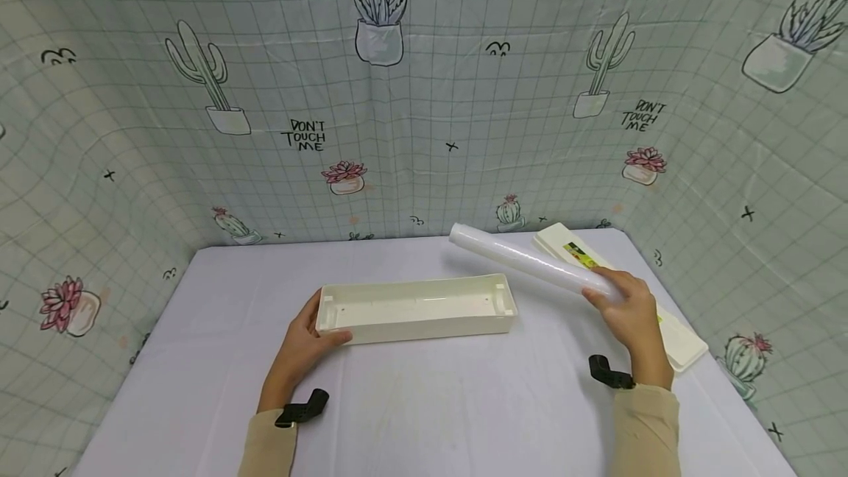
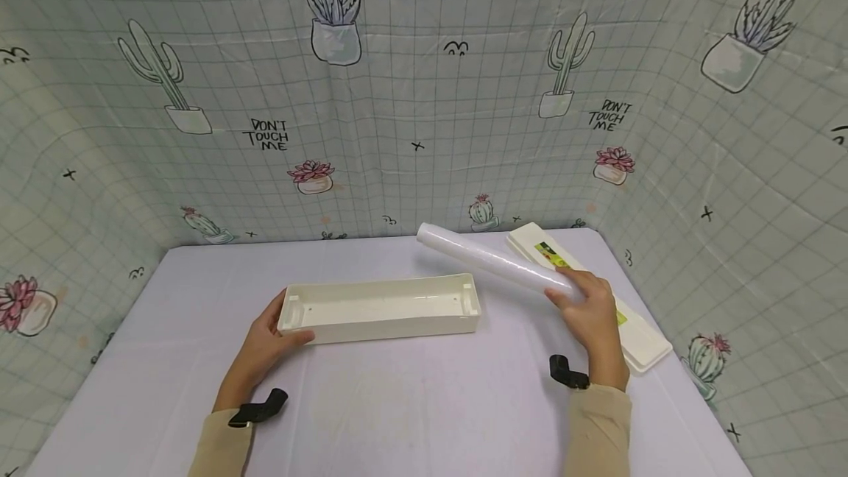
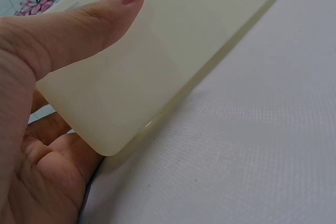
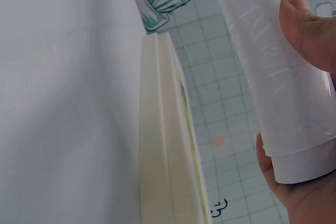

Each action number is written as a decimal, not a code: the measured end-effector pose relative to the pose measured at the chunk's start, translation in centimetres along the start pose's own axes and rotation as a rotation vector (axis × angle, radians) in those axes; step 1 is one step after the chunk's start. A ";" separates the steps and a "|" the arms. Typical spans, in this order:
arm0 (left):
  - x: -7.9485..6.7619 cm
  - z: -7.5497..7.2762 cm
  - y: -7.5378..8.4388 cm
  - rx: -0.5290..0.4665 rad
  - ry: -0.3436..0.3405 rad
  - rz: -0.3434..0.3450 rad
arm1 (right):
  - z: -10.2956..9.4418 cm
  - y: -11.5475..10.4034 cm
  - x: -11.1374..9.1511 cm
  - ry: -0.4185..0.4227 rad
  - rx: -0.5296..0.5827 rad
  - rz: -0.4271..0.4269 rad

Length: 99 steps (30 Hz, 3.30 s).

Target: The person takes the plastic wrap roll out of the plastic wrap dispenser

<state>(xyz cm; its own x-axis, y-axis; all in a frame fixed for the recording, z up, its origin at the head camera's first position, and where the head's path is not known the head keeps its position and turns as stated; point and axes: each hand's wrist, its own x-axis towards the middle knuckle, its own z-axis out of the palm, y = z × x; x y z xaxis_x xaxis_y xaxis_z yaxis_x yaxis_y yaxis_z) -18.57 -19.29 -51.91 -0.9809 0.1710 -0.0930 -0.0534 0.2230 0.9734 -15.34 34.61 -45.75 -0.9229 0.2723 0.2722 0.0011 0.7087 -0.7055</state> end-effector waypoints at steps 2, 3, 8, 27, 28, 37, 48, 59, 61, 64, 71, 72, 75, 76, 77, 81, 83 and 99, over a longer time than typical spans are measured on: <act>0.0 0.0 0.1 0.000 0.001 -0.002 | 0.0 0.0 0.1 0.000 0.000 0.002; 0.0 0.0 0.1 0.000 0.002 -0.004 | 0.0 0.0 0.1 -0.001 0.000 0.002; 0.0 0.1 0.1 0.002 0.005 -0.004 | 0.0 0.1 0.4 -0.017 0.002 0.028; 0.1 0.1 0.1 -0.002 0.008 0.004 | -0.5 0.5 0.6 -0.013 0.015 0.076; 0.1 0.1 0.1 -0.005 0.007 0.006 | -0.5 0.6 0.6 -0.009 0.016 0.077; 0.1 0.1 0.1 -0.001 0.003 -0.002 | -0.6 0.9 0.5 -0.011 0.024 0.102; 0.1 0.1 -0.1 0.005 0.003 0.002 | -0.9 1.2 0.4 0.003 0.017 0.117; 0.2 0.1 -0.1 0.033 0.013 0.004 | -0.8 1.6 0.4 0.009 0.014 0.102; 0.1 0.1 -0.1 0.034 0.011 0.005 | -0.8 1.6 0.4 0.010 0.011 0.102; 0.1 0.1 -0.1 0.035 0.010 0.006 | -0.7 1.7 0.5 0.005 0.007 0.101; 0.3 0.1 0.0 0.047 0.011 0.006 | -0.7 1.6 0.5 -0.023 0.004 0.124; 0.3 0.0 0.0 0.047 0.010 0.008 | -0.7 1.5 0.5 -0.028 0.005 0.130; 0.4 0.0 0.1 0.040 0.009 0.005 | -0.8 1.4 0.5 -0.030 0.010 0.135; 0.5 0.0 0.2 0.041 0.010 0.003 | -0.9 1.3 0.5 -0.031 0.014 0.137; 0.5 0.0 0.2 0.042 0.010 -0.002 | -0.9 1.3 0.5 -0.029 0.020 0.139; 0.4 0.0 0.1 0.045 0.009 -0.010 | -1.0 1.3 0.5 -0.016 0.037 0.132; 0.3 0.0 0.1 0.045 0.010 -0.012 | -1.1 1.4 0.4 -0.009 0.039 0.123; 0.2 0.1 0.1 0.040 0.019 -0.028 | -1.4 1.8 0.3 0.017 0.036 0.119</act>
<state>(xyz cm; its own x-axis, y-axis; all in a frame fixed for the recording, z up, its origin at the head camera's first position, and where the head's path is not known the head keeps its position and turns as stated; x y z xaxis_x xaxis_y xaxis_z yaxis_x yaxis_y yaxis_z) -18.76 -19.10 -51.82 -0.9825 0.1455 -0.1160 -0.0742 0.2653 0.9613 -15.09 36.90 -46.00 -0.9103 0.3647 0.1957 0.0965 0.6470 -0.7564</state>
